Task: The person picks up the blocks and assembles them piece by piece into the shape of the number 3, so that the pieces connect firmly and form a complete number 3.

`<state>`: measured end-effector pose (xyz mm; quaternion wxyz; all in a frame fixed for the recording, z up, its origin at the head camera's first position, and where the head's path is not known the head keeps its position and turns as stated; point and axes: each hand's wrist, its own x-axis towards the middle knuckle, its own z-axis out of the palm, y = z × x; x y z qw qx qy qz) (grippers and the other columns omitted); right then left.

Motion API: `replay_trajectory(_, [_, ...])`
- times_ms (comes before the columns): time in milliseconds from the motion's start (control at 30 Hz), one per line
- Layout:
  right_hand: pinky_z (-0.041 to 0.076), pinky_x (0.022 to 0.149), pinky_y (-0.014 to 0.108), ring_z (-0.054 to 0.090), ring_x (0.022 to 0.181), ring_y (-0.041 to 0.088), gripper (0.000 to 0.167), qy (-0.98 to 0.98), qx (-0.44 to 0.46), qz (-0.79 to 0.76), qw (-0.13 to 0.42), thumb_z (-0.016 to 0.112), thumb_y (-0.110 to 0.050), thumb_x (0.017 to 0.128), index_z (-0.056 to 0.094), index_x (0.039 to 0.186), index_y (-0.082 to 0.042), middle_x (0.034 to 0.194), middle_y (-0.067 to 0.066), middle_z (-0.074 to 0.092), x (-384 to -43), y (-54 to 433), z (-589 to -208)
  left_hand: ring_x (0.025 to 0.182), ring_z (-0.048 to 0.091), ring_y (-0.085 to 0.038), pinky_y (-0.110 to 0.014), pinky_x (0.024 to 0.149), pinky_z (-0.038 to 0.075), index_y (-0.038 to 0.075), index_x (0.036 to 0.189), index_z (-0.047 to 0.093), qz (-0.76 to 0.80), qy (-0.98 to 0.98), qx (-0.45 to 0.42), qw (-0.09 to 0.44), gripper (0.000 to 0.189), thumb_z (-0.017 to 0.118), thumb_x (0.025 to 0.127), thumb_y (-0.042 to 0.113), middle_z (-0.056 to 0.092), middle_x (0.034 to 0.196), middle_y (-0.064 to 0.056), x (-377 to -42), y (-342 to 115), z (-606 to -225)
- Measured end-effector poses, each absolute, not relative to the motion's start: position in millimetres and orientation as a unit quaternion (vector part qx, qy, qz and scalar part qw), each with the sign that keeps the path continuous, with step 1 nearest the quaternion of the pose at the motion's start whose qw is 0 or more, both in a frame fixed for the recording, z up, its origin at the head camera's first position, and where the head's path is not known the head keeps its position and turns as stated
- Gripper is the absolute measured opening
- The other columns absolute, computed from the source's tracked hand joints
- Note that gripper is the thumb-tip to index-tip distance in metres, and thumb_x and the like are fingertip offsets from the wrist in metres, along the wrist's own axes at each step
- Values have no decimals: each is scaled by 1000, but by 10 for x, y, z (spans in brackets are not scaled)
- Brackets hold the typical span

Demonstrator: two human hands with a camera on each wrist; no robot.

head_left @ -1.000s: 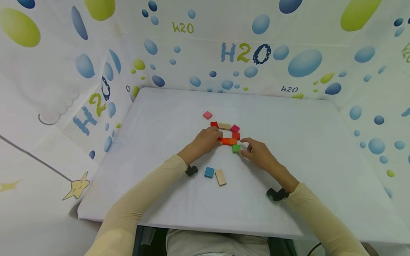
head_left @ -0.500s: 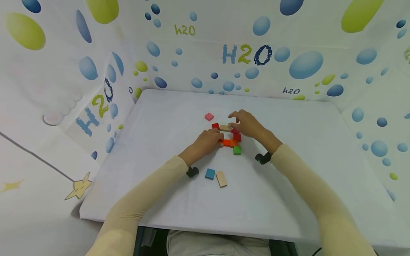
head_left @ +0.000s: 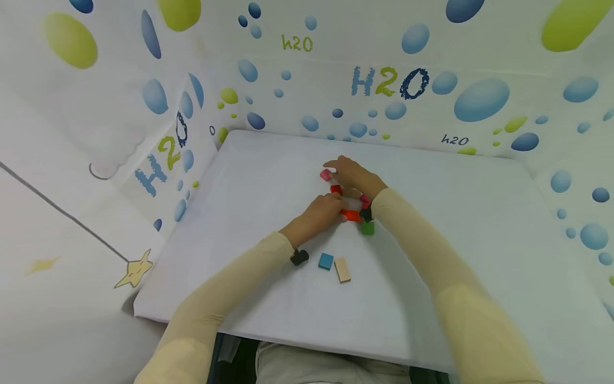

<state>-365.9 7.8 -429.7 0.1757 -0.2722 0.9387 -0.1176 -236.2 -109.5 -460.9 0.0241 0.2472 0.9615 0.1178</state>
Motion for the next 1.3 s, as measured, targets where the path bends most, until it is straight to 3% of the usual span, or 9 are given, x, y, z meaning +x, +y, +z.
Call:
replay_trajectory(333, [43, 118, 53, 51, 134, 32, 41, 953, -241, -104, 149, 57, -26, 110, 56, 150, -16, 143, 14, 54, -3707, 105, -4369, 102, 64, -24, -38, 95, 56, 15, 125, 74, 97, 964, 246, 27, 27, 74, 101, 28, 68, 121, -9, -2373, -1082, -4613])
replay_trajectory(600, [49, 113, 49, 56, 124, 31, 47, 956, -243, -95, 131, 62, -36, 107, 56, 148, -14, 134, 15, 56, -3749, 103, -4396, 102, 64, -25, -38, 96, 56, 13, 123, 75, 111, 962, 249, 25, 25, 74, 101, 26, 68, 121, -10, -2359, -1090, -4580])
replay_trajectory(800, [52, 109, 48, 60, 115, 31, 38, 964, -211, -98, 126, 63, -30, 106, 62, 137, -7, 127, 13, 62, -3789, 162, -4385, 105, 64, -24, -37, 97, 56, 14, 125, 74, 109, 962, 249, 23, 26, 74, 101, 26, 68, 122, -10, -2368, -1080, -4592])
replay_trajectory(1133, [54, 96, 50, 58, 102, 35, 38, 979, -112, -75, 153, 63, -28, 103, 60, 124, 4, 110, 19, 63, -3727, 986, -4208, 116, 62, -22, -37, 104, 55, 16, 129, 73, 93, 965, 242, 29, 28, 69, 104, 28, 68, 126, -7, -2352, -1040, -4588])
replay_trajectory(1300, [53, 100, 56, 56, 105, 38, 45, 975, -79, -52, 202, 64, -29, 103, 58, 130, 7, 114, 23, 61, -3586, 1371, -4112, 116, 62, -22, -38, 104, 55, 16, 129, 73, 96, 965, 242, 25, 29, 70, 104, 29, 68, 126, -7, -2358, -1043, -4604])
